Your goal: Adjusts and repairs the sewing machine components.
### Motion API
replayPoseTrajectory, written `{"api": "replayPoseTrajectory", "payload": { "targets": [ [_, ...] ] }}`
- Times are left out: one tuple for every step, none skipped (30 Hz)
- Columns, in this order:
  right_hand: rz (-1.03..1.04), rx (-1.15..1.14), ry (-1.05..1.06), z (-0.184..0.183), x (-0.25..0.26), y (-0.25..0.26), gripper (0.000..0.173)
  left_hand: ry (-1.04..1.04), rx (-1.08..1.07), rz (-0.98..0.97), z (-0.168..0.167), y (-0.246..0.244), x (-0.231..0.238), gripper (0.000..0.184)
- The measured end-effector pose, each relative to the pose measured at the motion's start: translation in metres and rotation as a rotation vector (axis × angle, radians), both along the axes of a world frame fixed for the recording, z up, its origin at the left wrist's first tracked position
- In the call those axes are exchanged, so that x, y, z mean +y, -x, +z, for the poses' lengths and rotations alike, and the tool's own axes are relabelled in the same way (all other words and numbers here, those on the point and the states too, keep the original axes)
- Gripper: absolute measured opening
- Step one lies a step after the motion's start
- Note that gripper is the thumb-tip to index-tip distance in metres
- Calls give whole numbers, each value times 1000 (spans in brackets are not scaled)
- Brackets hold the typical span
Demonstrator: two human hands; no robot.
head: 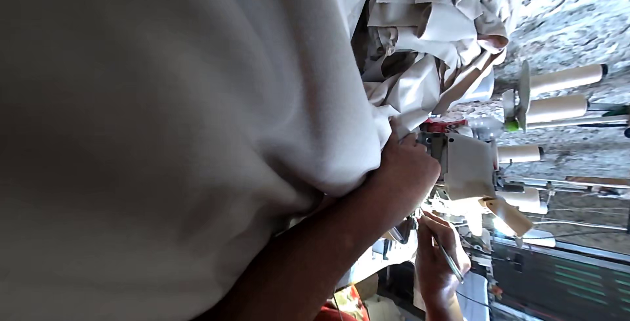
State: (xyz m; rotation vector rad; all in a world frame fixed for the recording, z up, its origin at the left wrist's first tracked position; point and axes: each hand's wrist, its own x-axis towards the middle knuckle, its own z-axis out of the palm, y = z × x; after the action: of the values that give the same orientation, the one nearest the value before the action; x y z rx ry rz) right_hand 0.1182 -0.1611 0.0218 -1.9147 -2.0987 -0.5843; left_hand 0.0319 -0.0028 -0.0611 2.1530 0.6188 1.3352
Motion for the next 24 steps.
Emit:
{"api": "replayPoseTrajectory", "payload": {
  "targets": [
    [0, 1, 3, 0, 0, 0, 15, -35, -20, 43, -13, -16, 0, 8],
    [2, -4, 4, 0, 0, 1, 15, 12, 97, 10, -6, -13, 0, 5],
    [6, -12, 1, 0, 0, 1, 15, 54, 198, -19, 4, -7, 1, 5],
    [11, -14, 2, 0, 0, 0, 15, 79, 253, -36, 11, -3, 1, 5],
    [10, -9, 4, 0, 0, 0, 15, 90, 252, -42, 10, -4, 1, 6],
    [7, -1, 9, 0, 0, 0, 15, 89, 207, -40, 1, -12, 0, 6],
    [6, 8, 14, 0, -1, 0, 15, 80, 165, -36, -14, -23, -1, 9],
    [6, 11, 12, 0, -1, 0, 15, 86, 142, -42, -22, -31, -1, 10],
    [8, 8, 7, 0, -1, 0, 15, 96, 141, -55, -26, -35, -2, 11],
    [10, 6, 5, 0, -1, -1, 15, 105, 152, -69, -28, -36, -2, 11],
    [10, 11, 5, 0, 0, -1, 15, 106, 165, -74, -28, -36, -1, 11],
    [10, 15, 4, 0, 0, 0, 15, 108, 173, -79, -27, -36, -1, 11],
    [10, 15, 4, 0, 0, 0, 15, 109, 171, -80, -26, -36, 0, 11],
    [10, 16, 4, 0, 0, 0, 15, 106, 165, -73, -26, -35, 0, 11],
    [10, 18, 4, 0, 0, 0, 15, 102, 156, -63, -24, -33, 0, 10],
    [11, 20, 3, 0, 0, 0, 15, 92, 148, -47, -21, -29, 0, 9],
    [12, 19, 2, -1, 0, 0, 14, 73, 132, -29, -15, -21, 0, 9],
    [12, 13, 0, -1, 1, 0, 14, 42, 73, -8, -7, -11, 0, 8],
    [10, 4, -4, -1, 1, 0, 14, 35, 31, -20, 4, 3, 0, 10],
    [10, -8, -8, -1, 1, 1, 14, 223, 346, -233, 48, 43, 6, 17],
    [9, -17, -12, -1, 2, 1, 15, 332, 472, -345, 72, 59, 13, 22],
    [5, -22, -10, -1, 2, 0, 16, 367, 472, -361, 78, 63, 15, 22],
    [3, -24, -6, -1, 2, 0, 16, 356, 441, -334, 78, 63, 13, 20],
    [1, -27, -3, -1, 2, 0, 16, 343, 425, -319, 76, 62, 12, 19]
  ]
}}
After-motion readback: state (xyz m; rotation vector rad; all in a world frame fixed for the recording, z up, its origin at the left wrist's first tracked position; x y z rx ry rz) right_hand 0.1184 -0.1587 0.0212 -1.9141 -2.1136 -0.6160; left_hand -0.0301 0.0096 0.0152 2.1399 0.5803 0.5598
